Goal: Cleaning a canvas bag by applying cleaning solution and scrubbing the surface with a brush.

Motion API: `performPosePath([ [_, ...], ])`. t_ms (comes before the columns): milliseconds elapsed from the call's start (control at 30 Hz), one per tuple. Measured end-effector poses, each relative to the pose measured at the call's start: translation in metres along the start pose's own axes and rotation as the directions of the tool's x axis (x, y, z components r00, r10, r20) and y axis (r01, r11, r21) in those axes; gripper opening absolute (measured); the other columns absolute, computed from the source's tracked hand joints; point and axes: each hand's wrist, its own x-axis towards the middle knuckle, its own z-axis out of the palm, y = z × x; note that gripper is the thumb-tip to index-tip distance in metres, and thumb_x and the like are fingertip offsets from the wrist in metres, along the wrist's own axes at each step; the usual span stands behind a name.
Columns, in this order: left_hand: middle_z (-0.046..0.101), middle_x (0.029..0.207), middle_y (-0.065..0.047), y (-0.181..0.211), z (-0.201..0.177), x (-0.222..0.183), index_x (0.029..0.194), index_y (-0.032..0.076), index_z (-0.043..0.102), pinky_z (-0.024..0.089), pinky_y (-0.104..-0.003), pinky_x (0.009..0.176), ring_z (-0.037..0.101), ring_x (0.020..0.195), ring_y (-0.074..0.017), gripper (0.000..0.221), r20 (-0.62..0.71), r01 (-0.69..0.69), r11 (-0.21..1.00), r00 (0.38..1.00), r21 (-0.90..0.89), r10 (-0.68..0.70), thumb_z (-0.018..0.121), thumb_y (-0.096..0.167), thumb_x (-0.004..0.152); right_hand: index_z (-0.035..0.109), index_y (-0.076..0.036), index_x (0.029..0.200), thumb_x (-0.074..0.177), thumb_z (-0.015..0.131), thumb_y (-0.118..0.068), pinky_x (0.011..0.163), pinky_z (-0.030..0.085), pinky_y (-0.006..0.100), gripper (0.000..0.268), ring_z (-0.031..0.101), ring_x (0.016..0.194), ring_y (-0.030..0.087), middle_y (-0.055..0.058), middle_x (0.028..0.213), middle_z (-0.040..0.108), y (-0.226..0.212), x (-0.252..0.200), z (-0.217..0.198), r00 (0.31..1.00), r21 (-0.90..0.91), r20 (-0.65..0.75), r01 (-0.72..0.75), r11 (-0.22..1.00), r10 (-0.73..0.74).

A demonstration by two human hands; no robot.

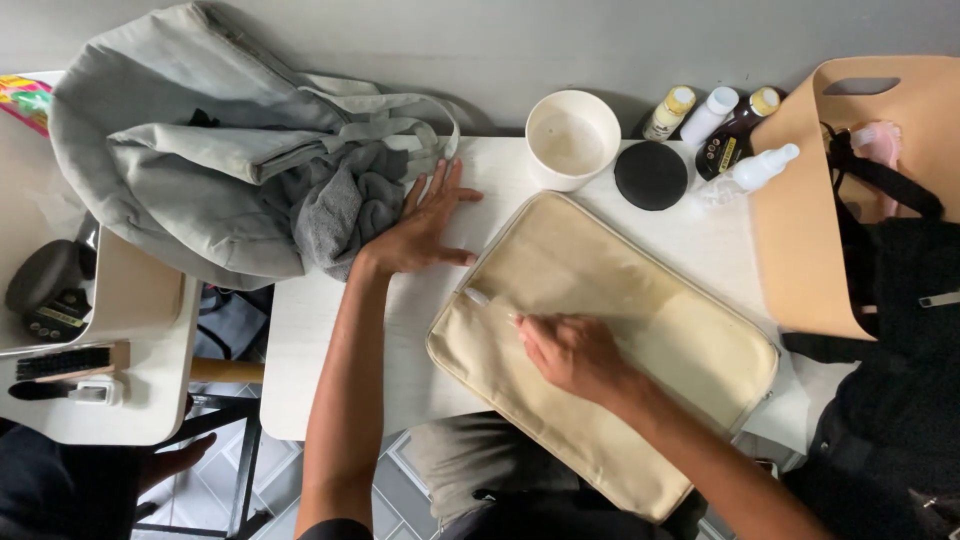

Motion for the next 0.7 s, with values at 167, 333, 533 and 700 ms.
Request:
performPosePath([
  [167, -0.004, 0.172, -0.01, 0.02, -0.003, -0.007, 0.158, 0.023, 0.035, -0.005, -0.05, 0.128, -0.009, 0.156, -0.0346, 0.107, -0.041, 0.003, 1.0, 0.999, -0.004, -0.003, 0.089, 0.052, 0.07, 0.058, -0.016, 0.087, 0.098, 0.058, -0.021, 0.047, 0.051, 0.031, 0.011, 0.067, 0.05, 0.021, 0.003, 0.056, 0.06, 0.002, 0.006, -0.001, 0.998, 0.008, 0.002, -0.056, 0.998, 0.056],
  [333, -0.004, 0.172, -0.006, 0.005, -0.003, -0.001, 0.152, 0.028, 0.04, -0.01, -0.047, 0.128, -0.01, 0.157, -0.0278, 0.101, 0.012, -0.044, 0.999, 0.999, 0.031, 0.043, 0.086, 0.06, 0.068, 0.061, -0.015, 0.088, 0.089, 0.065, -0.014, 0.047, 0.053, 0.034, 0.004, 0.067, 0.049, 0.023, 0.003, 0.057, 0.062, 0.006, -0.005, 0.028, 0.999, 0.06, -0.024, 0.03, 0.998, -0.029],
  [533, -0.004, 0.172, -0.006, 0.004, -0.004, -0.002, 0.151, 0.026, 0.041, -0.009, -0.047, 0.128, -0.009, 0.157, -0.0273, 0.098, 0.002, -0.048, 0.999, 0.999, -0.004, 0.048, 0.087, 0.056, 0.069, 0.063, -0.014, 0.09, 0.086, 0.068, -0.013, 0.046, 0.052, 0.036, 0.007, 0.067, 0.05, 0.026, 0.005, 0.054, 0.06, 0.014, 0.005, 0.0, 0.999, -0.021, -0.045, -0.012, 1.0, 0.011],
  [700, -0.001, 0.172, -0.008, 0.004, -0.001, -0.002, 0.154, 0.025, 0.039, -0.006, -0.046, 0.128, -0.008, 0.157, -0.0276, 0.103, -0.022, -0.044, 0.997, 0.999, 0.057, 0.046, 0.088, 0.055, 0.068, 0.061, -0.017, 0.084, 0.09, 0.068, -0.017, 0.046, 0.049, 0.033, 0.009, 0.062, 0.047, 0.022, 0.0, 0.056, 0.061, 0.087, 0.001, 0.001, 0.985, 0.035, -0.025, -0.169, 0.985, 0.17],
])
